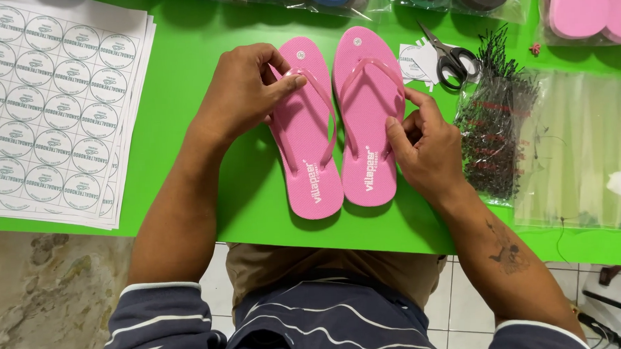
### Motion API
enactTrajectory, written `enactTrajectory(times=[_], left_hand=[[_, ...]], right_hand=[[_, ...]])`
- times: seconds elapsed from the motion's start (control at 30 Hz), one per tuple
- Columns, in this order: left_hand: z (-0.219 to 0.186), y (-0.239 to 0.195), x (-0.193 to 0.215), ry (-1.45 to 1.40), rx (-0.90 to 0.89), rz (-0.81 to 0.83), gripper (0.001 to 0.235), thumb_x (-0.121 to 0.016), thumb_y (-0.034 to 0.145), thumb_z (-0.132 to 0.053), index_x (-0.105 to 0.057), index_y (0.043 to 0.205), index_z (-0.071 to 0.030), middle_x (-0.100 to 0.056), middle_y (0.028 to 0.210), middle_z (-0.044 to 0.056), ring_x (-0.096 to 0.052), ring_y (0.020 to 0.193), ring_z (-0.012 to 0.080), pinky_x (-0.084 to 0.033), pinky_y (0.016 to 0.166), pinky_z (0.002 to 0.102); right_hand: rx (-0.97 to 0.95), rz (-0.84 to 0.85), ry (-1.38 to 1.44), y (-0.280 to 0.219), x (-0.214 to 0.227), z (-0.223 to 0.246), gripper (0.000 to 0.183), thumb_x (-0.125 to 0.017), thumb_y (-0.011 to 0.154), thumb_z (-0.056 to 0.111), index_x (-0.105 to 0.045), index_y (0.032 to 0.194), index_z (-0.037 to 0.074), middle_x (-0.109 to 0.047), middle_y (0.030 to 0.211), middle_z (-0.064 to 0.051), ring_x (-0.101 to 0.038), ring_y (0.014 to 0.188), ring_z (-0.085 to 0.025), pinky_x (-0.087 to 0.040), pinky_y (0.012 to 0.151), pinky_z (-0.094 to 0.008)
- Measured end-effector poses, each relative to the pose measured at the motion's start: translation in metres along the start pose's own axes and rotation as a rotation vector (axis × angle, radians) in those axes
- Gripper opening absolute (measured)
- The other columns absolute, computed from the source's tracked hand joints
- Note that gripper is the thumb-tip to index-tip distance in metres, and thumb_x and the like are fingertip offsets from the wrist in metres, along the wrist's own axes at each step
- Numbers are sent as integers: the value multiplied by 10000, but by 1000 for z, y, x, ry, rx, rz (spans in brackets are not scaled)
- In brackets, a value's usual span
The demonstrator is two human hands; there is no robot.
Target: The person inserts flip-flops and a cardboard hanger into a plastic bag, trims the edge using shears, and applies a label to the package.
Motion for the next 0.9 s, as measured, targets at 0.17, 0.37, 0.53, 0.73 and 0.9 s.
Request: enactTrajectory(times=[0.17, 0.37, 0.53, 0.73, 0.9], left_hand=[[-7, 0, 1, -20, -46, -75, 233, -880, 917, -280, -701, 856, -145, -685, 688, -15, -570, 605, 65, -451, 544, 269], [-10, -1, 5, 22, -152, -171, 225, -857, 932, -265, -691, 872, -125, -714, 694, 9, -642, 601, 105, -500, 582, 297], [-14, -3, 4, 38, -134, -138, 235, -839, 953, -280, -692, 904, -104, -714, 733, 32, -646, 627, 129, -523, 599, 313], [-22, -7, 10, 171, -245, -322, 270, -789, 1009, -361, -689, 1028, -111, -734, 875, 31, -630, 667, 174, -499, 667, 406], [-46, -20, 8, 186, -452, -495, 186, -740, 1058, -247, -666, 1060, -77, -715, 913, 49, -595, 664, 167, -500, 677, 372]], right_hand=[[92, 7, 62, -2, -3, 10, 465, -708, 1024, 240, -558, 1390, -3, -693, 750, -25, -653, 625, -140, -528, 578, -318], [30, 46, 74, -1, -4, 8, 494, -706, 1011, 263, -538, 1409, 22, -694, 754, -25, -662, 630, -147, -542, 581, -324], [65, 57, 14, -1, -6, 3, 476, -705, 1006, 319, -604, 1375, 35, -664, 756, -14, -617, 630, -135, -509, 596, -323], [19, 83, 23, -1, -4, 1, 617, -616, 1005, 457, -526, 1442, 31, -666, 746, -6, -634, 650, -146, -502, 615, -343], [20, 78, 52, -2, 2, 5, 625, -578, 1008, 479, -506, 1449, 42, -702, 743, 5, -674, 648, -141, -521, 595, -330]])
Point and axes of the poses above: each hand's wrist, its own y-axis towards the middle knuckle, its own x-axis out of the back of the hand, z = x × y, the point moved 6 cm from there along y, towards the middle knuckle
